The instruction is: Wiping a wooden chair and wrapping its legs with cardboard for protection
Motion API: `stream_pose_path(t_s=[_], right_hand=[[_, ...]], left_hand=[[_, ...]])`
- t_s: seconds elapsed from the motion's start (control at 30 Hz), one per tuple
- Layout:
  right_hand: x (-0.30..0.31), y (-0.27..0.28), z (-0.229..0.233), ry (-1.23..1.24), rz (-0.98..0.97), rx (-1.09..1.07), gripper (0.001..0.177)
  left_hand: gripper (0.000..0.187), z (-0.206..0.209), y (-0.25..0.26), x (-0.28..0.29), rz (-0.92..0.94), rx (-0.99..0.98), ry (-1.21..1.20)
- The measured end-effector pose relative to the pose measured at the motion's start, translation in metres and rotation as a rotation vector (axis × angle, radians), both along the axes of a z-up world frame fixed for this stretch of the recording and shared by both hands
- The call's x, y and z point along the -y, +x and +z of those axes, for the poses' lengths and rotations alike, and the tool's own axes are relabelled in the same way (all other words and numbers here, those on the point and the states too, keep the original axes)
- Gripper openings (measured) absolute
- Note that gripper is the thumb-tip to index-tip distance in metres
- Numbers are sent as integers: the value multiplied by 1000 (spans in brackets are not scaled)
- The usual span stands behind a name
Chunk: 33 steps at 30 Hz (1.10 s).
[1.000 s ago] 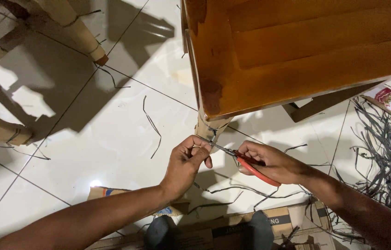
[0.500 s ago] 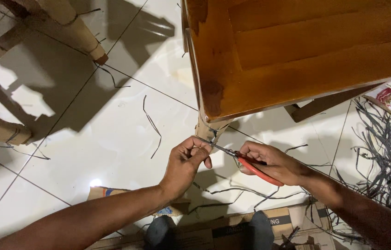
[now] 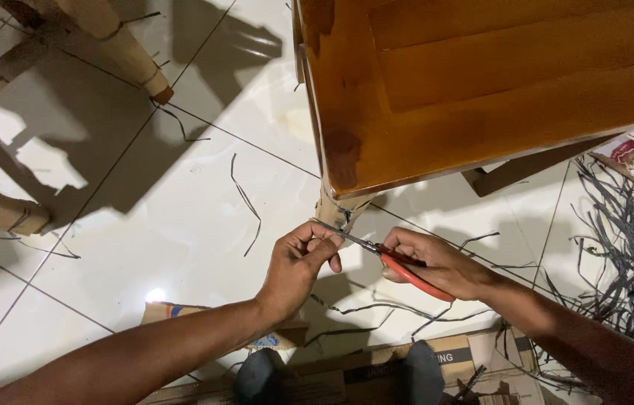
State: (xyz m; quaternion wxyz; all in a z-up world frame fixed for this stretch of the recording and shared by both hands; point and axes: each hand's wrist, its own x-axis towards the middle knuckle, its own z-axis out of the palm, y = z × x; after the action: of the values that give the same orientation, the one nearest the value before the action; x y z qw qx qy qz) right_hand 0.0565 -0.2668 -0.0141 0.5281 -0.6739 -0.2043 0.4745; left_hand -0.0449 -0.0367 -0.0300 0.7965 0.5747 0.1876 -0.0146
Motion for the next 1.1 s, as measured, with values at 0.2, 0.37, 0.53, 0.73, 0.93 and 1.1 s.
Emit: stream_pose_path(t_s=[0.2, 0.37, 0.53, 0.73, 0.93, 1.1], right_hand=[[-2, 0, -11, -9, -5, 11, 38], [-1, 1, -8, 25, 1, 12, 33], [-1, 1, -14, -43, 15, 32, 34], [12, 3, -42, -255, 173, 345, 28], [62, 11, -125, -510, 447, 657, 41], [74, 13, -129, -556, 441, 581, 37]], left_hand=[[8, -5, 2, -1, -11, 6, -1], [10, 4, 0, -3, -20, -14, -4], [8, -3, -6, 2, -39, -15, -27], [5, -19, -31, 7, -252, -11, 1], [5, -56, -39, 4, -382, -211, 237], [8, -64, -31, 7, -397, -271, 279]])
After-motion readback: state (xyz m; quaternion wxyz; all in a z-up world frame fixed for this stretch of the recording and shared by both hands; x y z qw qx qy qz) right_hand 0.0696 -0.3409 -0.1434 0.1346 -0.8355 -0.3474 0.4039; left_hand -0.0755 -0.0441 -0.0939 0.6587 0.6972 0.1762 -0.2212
